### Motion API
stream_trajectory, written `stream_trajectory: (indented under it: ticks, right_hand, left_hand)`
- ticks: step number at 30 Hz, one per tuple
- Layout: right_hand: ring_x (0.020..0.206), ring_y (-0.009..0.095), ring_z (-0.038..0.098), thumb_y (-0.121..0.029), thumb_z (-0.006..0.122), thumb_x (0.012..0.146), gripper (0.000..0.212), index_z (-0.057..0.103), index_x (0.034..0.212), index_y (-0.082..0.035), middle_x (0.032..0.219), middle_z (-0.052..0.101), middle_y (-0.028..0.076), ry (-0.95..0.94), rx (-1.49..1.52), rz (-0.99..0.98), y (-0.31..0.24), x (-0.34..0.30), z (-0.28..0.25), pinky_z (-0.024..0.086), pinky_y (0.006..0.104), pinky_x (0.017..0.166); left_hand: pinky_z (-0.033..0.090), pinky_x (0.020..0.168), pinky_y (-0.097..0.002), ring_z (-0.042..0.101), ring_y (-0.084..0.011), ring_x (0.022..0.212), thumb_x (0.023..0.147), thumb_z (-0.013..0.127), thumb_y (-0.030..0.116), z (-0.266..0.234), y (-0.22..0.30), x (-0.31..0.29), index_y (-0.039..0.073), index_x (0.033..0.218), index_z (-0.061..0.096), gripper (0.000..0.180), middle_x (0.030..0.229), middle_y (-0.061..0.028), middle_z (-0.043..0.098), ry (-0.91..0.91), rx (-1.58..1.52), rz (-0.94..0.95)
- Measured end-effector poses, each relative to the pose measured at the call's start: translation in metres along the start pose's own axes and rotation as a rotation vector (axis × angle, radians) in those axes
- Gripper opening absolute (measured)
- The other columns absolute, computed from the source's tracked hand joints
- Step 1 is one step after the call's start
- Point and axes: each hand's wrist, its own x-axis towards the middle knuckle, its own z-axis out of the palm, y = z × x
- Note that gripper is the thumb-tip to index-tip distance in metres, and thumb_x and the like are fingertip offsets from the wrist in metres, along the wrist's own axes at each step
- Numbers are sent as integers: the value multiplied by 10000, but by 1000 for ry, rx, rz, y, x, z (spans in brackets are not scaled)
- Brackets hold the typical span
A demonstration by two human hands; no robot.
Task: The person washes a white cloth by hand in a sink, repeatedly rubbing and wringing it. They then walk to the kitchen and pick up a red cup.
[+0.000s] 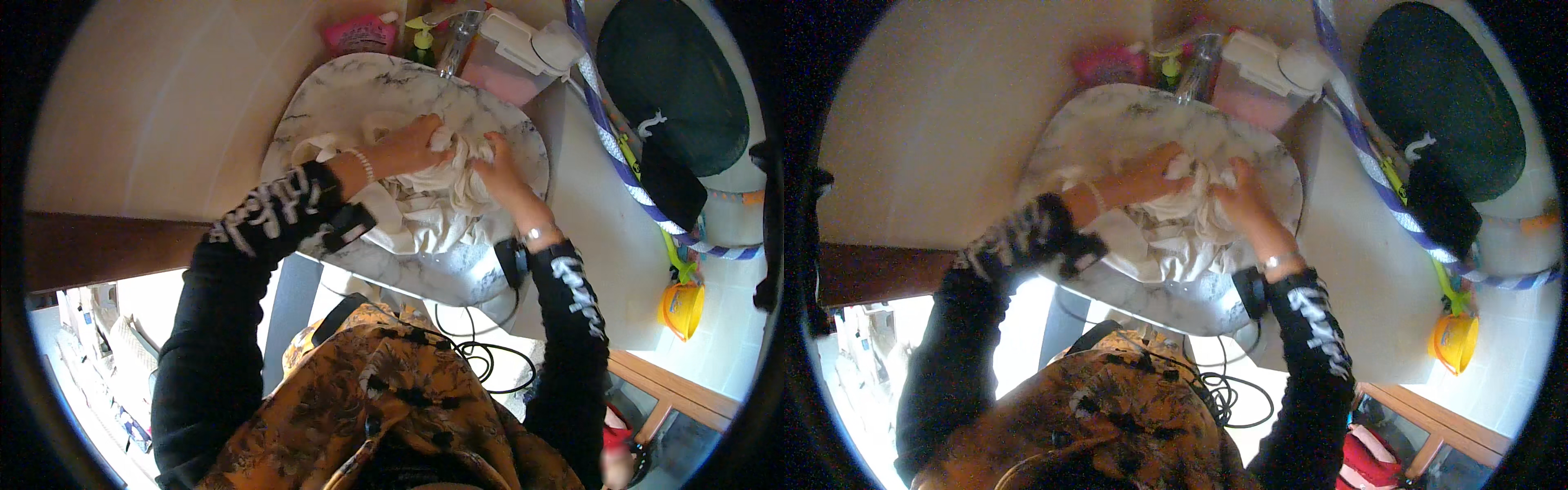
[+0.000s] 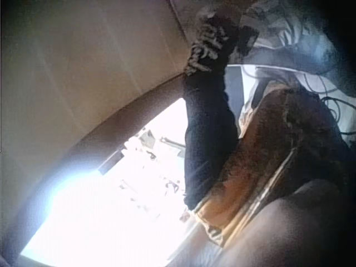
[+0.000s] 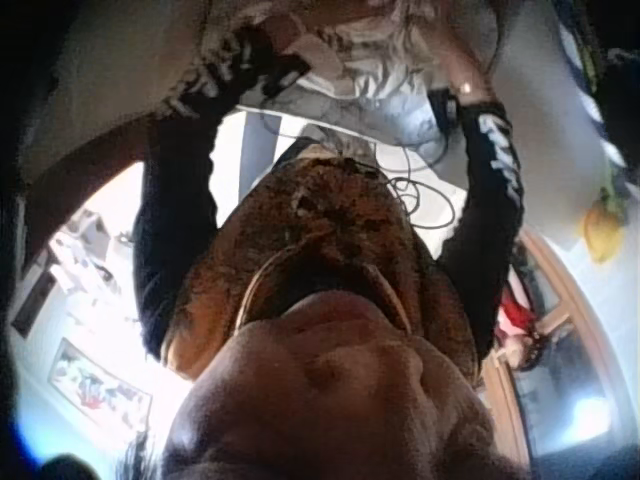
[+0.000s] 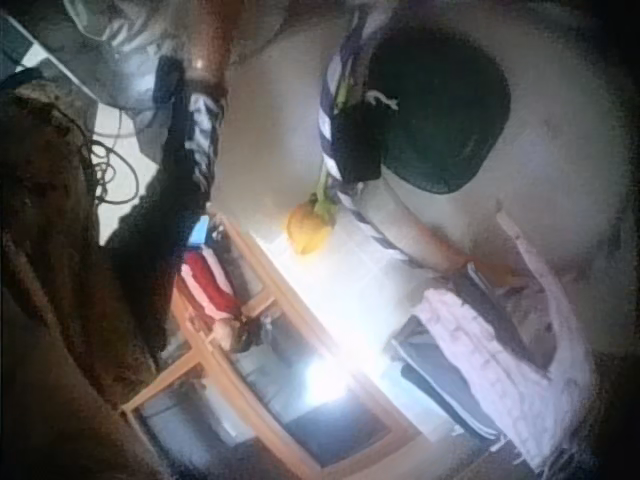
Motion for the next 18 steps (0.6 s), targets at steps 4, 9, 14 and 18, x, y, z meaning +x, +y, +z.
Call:
stream_trajectory:
  ticks: [4, 9, 14, 18]
  right_hand:
    - [1147, 381, 463, -191, 707, 743, 511, 518, 1210, -109, 1232, 470, 178, -88, -392, -207, -22, -82, -12, 395, 426, 972]
    - [1257, 363, 345, -259, 778, 633, 581, 550, 1163, -192, 1262, 429, 135, -191, -531, -315, -25, -139, 21, 332, 637, 924]
    - [1217, 383, 373, -250, 766, 646, 612, 528, 1185, -84, 1260, 413, 154, -118, -637, -305, -11, -98, 38, 377, 492, 965]
    - [1122, 373, 435, -268, 722, 683, 600, 499, 1194, -46, 1219, 444, 177, -146, -603, -214, 5, -54, 37, 407, 473, 922]
  left_hand:
    - [336, 974, -521, 337, -381, 1296, 715, 749, 384, -18, -1, -56, 99, 1120, 552, 533, 1399, -220, 341, -151, 310, 661]
    - [337, 979, -514, 339, -395, 1279, 668, 756, 361, -2, 2, -104, 160, 1035, 627, 438, 1394, -183, 342, -347, 655, 630]
    - [406, 852, -559, 423, -372, 1183, 646, 772, 340, 25, -4, -58, 183, 1063, 609, 475, 1293, -148, 421, -280, 773, 510]
    - [458, 841, -485, 496, -358, 1090, 670, 757, 340, 31, -5, -18, 121, 1106, 593, 514, 1179, -151, 479, -310, 699, 312]
